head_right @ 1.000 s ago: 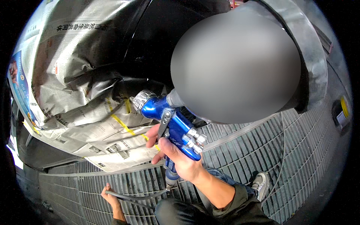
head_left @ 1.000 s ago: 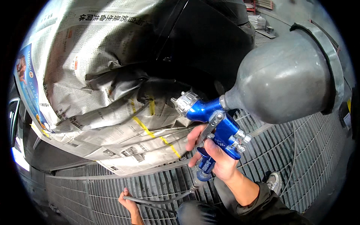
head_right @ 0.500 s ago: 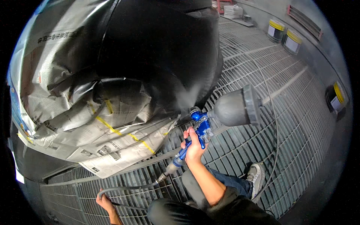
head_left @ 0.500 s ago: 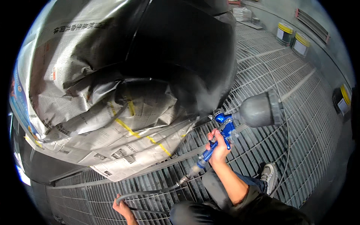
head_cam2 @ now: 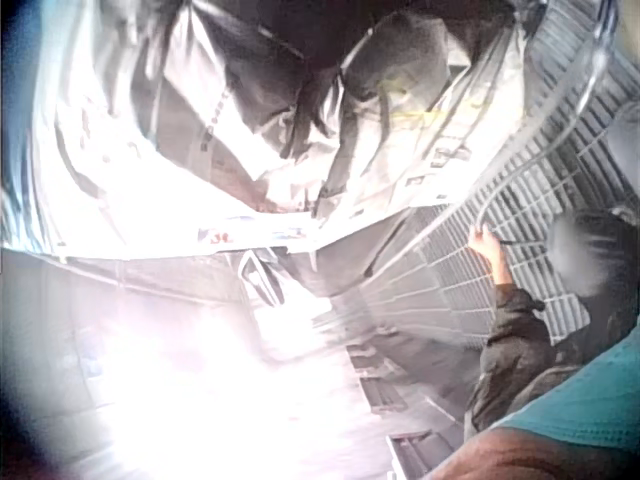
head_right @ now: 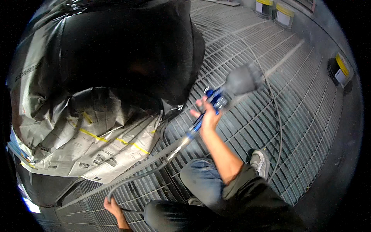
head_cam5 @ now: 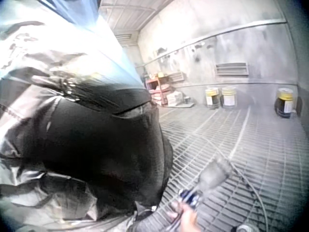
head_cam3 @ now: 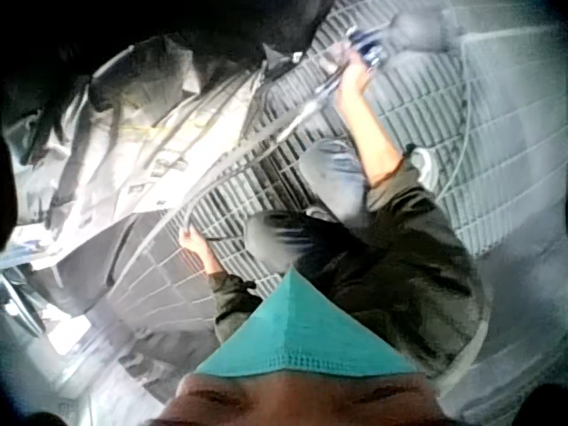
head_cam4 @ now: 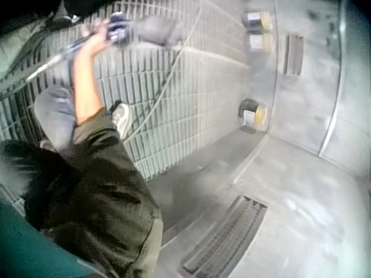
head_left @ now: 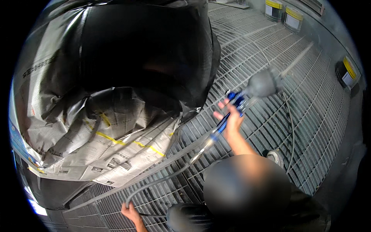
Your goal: The person uses a spray gun to apply paint to the rear bumper of a car in a paint booth. The car is partially masked with plastic sheeting and tape. The person moves the spray gun in smooth, overlapping passes across the bumper surface.
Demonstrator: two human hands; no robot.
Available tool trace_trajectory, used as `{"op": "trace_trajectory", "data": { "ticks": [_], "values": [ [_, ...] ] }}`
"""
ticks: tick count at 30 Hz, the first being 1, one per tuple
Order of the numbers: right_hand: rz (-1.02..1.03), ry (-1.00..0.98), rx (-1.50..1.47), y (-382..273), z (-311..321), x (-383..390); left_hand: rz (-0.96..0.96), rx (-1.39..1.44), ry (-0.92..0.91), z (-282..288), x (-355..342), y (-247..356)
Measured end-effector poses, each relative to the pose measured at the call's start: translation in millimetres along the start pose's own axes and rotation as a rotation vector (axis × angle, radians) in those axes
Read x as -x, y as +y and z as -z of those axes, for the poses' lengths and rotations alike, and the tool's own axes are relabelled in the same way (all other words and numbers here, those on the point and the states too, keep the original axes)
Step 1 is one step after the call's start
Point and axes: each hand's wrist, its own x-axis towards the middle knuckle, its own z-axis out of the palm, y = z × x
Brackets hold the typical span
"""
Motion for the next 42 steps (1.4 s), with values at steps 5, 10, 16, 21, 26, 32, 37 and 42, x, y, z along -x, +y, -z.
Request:
{"op": "trace_trajectory", "data": {
  "ticks": [5, 10, 16, 21, 26, 32, 37, 42],
  "values": [
    [0.099, -0.237, 0.101, -106, 25, -63, 0.110, -0.091, -0.471, -74, 47, -17],
    [0.115, -0.268, 0.261, -140, 87, -112, 0.114, -0.312, -0.599, -142, 82, -44],
    [-0.156, -0.399, 0.288, -114, 156, -121, 0.006, -0.322, -0.638, -202, 77, 85],
    [-0.450, -0.599, 0.220, -77, 174, -121, -0.144, -0.507, -0.800, -212, 86, 154],
    [-0.207, -0.605, 0.321, -59, 163, -141, -0.092, -0.524, -0.750, -214, 93, 186],
    [-0.239, -0.790, 0.363, -34, 154, -128, -0.138, -0.505, -0.731, -223, 99, 186],
    [-0.537, -0.967, 0.307, -18, 128, -97, -0.116, -0.514, -0.766, -224, 102, 191],
    [-0.476, -0.937, 0.479, -1, 127, -111, -0.144, -0.488, -0.743, -231, 109, 204]
  ]
}}
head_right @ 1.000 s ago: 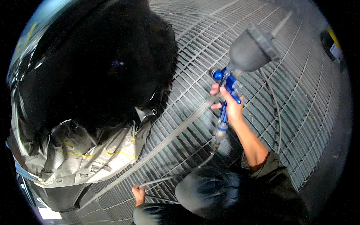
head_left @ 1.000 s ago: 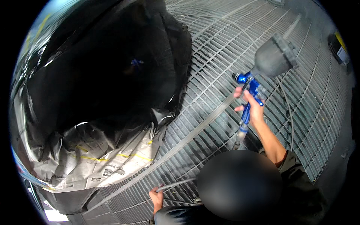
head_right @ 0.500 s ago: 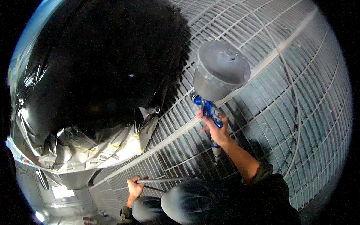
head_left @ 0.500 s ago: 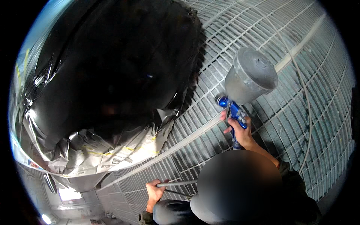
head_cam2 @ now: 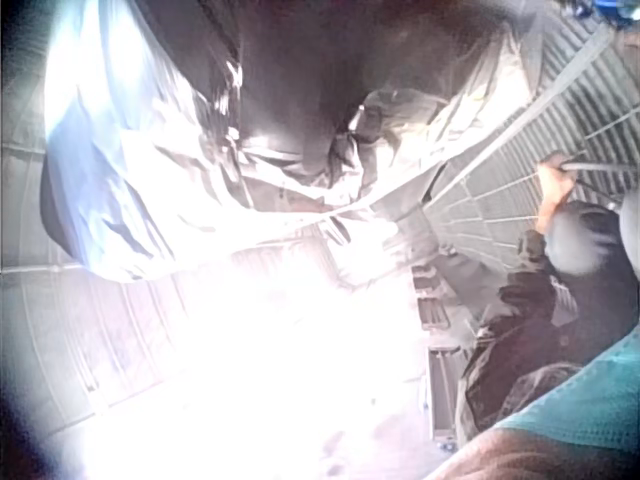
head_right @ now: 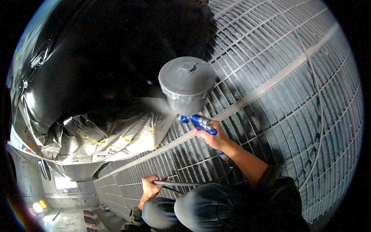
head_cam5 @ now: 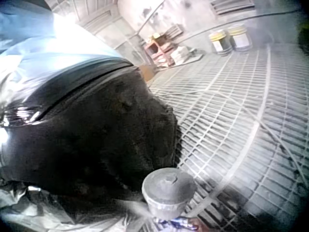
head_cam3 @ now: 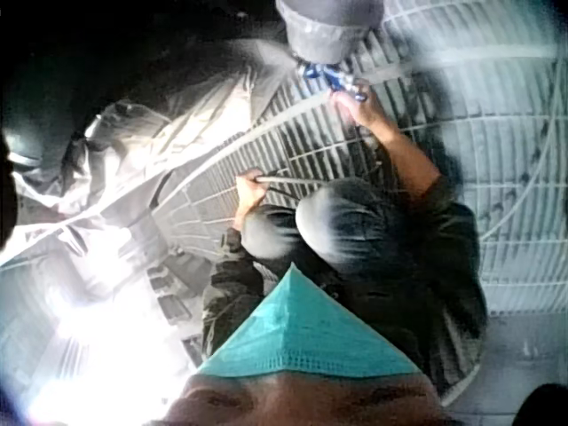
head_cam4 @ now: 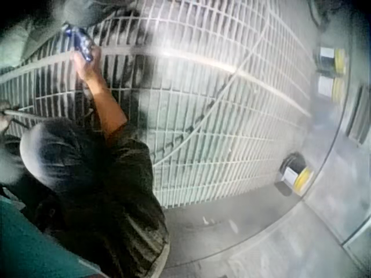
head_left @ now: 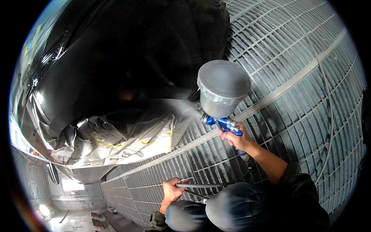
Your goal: The person uses a spray gun to apply paint to the rear bumper of a car in a paint booth. The car is partially masked with plastic sheeting and tape. The person moves the spray gun in smooth, overlapping passes across the bumper surface.
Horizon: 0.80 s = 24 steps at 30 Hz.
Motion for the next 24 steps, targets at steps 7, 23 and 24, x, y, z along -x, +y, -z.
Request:
{"op": "trace_trajectory", "data": {
  "ticks": [7, 23, 24],
  "values": [
    [0.191, 0.314, 0.080, -32, 30, -19, 0.006, 0.020, 0.041, -3, -10, 8],
    [0.207, 0.086, 0.240, -48, 1, 0, -0.029, 0.050, 0.055, -4, -8, 4],
    [0.207, 0.045, 0.253, -45, -4, 3, -0.037, 0.038, 0.052, -4, -8, 8]
  ]
}}
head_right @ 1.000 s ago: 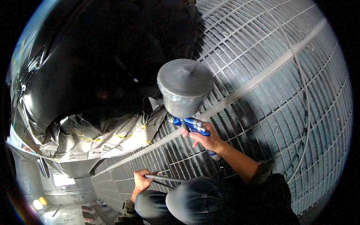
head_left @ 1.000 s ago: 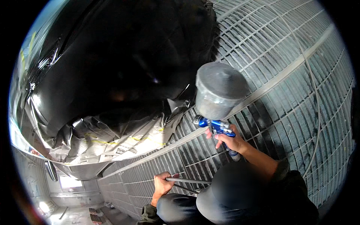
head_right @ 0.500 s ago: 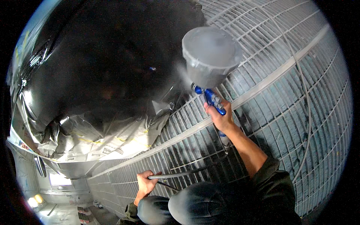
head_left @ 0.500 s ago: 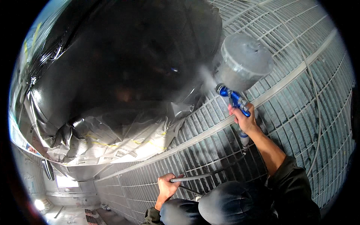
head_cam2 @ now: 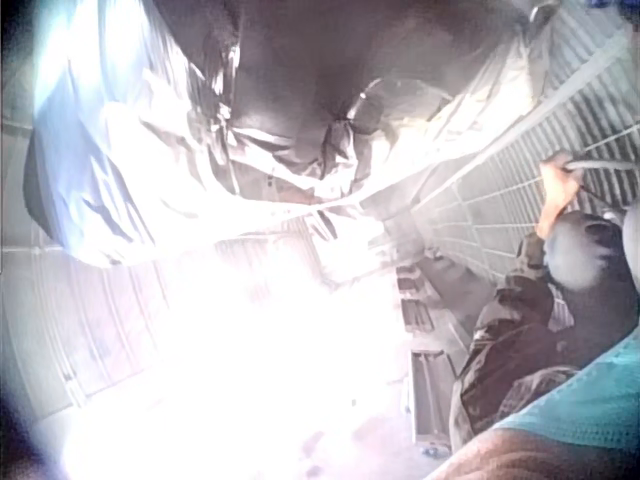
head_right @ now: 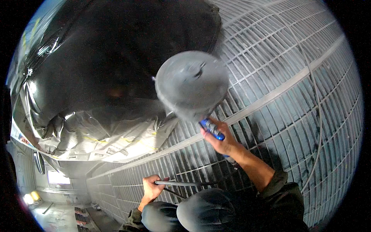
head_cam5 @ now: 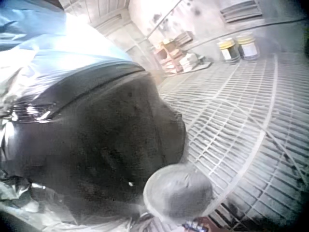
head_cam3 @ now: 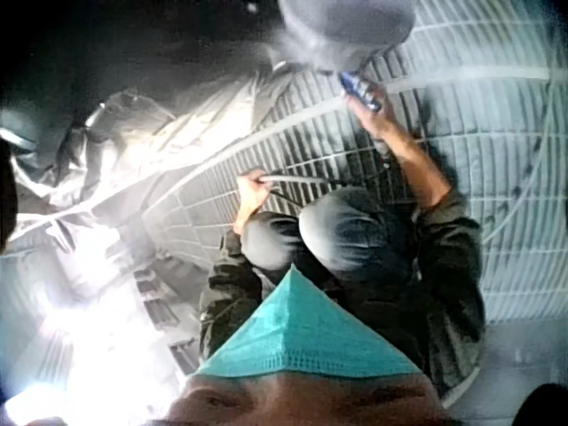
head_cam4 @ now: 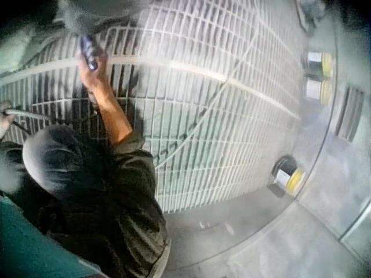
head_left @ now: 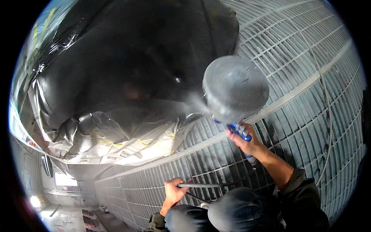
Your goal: The person uses a spray gun to apply paint to the rear bumper of a car in a paint booth. The car is partially masked with plastic sheeting and tape. The person moves the spray gun in smooth, overlapping passes across the bumper surface.
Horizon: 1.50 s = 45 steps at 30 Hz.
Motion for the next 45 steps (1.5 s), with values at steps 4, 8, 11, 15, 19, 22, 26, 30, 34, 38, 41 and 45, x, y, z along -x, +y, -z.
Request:
{"op": "trace_trajectory", "data": {
  "ticks": [4, 8, 11, 15, 19, 22, 26, 30, 34, 38, 41, 45],
  "values": [
    [-0.038, -0.211, -0.099, -5, -9, -6, 0.005, 0.000, -0.031, -5, -2, -4],
    [-0.054, 0.021, -0.045, -19, 14, -20, -0.029, -0.002, -0.015, -4, -13, 5],
    [-0.063, 0.162, -0.101, -25, 39, -35, -0.026, 0.023, -0.028, -7, -23, 13],
    [-0.055, 0.265, -0.083, -43, 80, -59, -0.057, 0.063, -0.055, -7, -35, 28],
    [0.057, 0.370, 0.025, -68, 102, -78, -0.071, 0.124, -0.044, -6, -40, 33],
    [0.031, 0.337, 0.140, -80, 94, -77, -0.076, 0.121, -0.019, -8, -38, 22],
    [-0.100, 0.130, 0.053, -89, 63, -53, -0.028, 0.091, -0.050, -3, -31, 21],
    [-0.080, -0.012, 0.069, -80, 30, -28, -0.032, 0.161, -0.035, 0, -28, 25],
    [0.068, -0.094, 0.082, -74, -10, -16, -0.040, 0.163, -0.016, 3, -23, 16],
    [-0.061, -0.359, -0.056, -87, -15, -19, -0.032, 0.169, -0.042, 8, -23, 17],
    [-0.019, -0.236, 0.047, -102, 4, -32, -0.090, 0.144, -0.133, 18, -27, 34],
    [-0.075, -0.010, 0.083, -133, 43, -51, -0.147, 0.193, -0.290, 32, -39, 74]
  ]
}}
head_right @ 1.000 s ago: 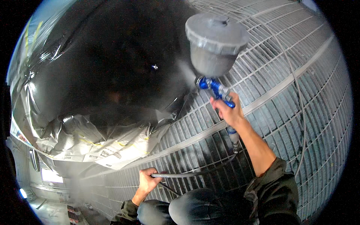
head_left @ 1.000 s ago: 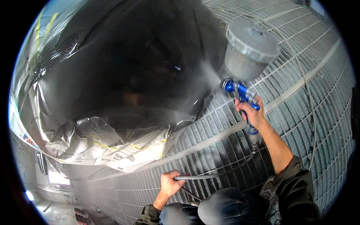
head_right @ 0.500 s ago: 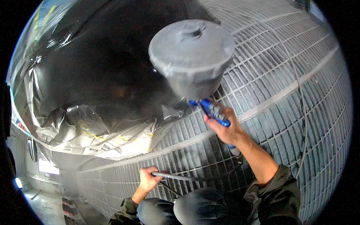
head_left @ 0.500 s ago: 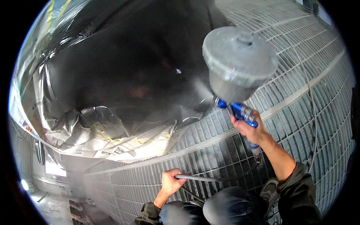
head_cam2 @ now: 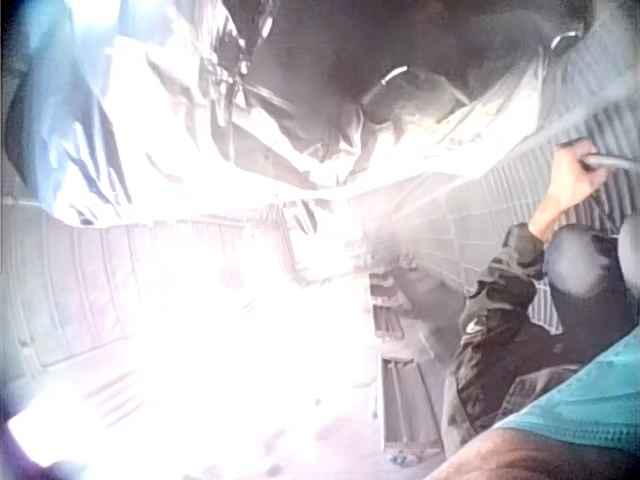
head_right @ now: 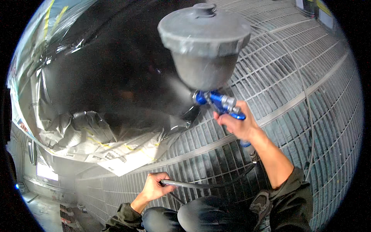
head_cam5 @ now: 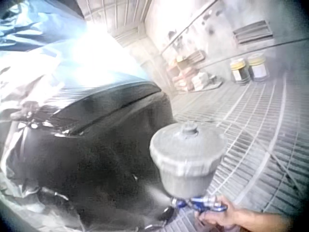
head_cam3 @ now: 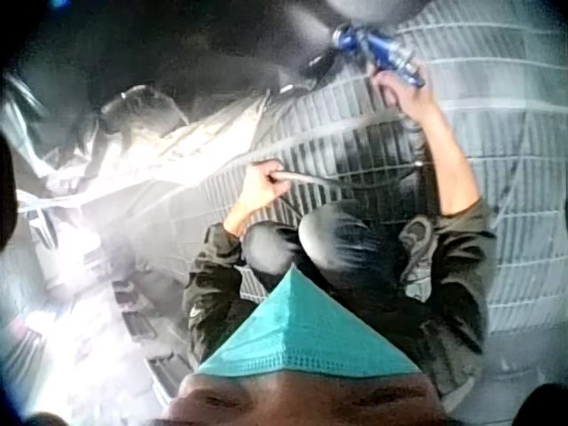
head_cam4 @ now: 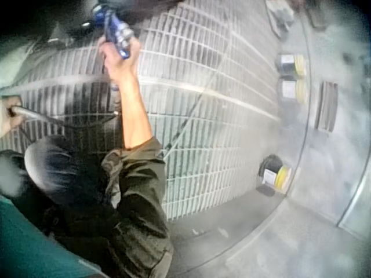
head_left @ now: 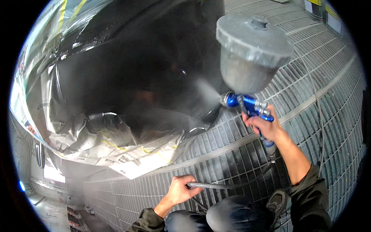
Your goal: The person uses a spray gun to apply paint to the rear bumper of a car in a paint booth. The car is partially masked with plastic sheeting and tape. The person moves the spray gun in smooth, overlapping passes across the bumper surface.
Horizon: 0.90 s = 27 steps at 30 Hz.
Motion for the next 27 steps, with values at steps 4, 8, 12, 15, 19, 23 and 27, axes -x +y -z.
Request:
{"op": "trace_trajectory", "data": {
  "ticks": [4, 8, 12, 15, 19, 23, 27],
  "values": [
    [0.081, 0.098, 0.037, -18, 44, -23, -0.082, -0.023, -0.123, 1, -16, 40],
    [0.169, 0.163, 0.089, -29, 76, -48, -0.074, -0.013, -0.172, 2, -16, 63],
    [0.215, 0.290, 0.135, -43, 96, -72, -0.115, 0.026, -0.123, -1, -11, 66],
    [0.220, 0.358, 0.170, -48, 94, -78, -0.069, 0.044, -0.066, 4, -4, 64],
    [0.123, 0.190, 0.147, -55, 65, -52, -0.047, 0.102, -0.062, 6, 6, 50],
    [0.038, 0.049, 0.103, -41, 24, -18, -0.021, 0.062, -0.089, 13, 13, 45],
    [0.044, -0.043, 0.106, -39, -20, 19, -0.040, 0.076, -0.084, 19, 19, 40]
  ]
}}
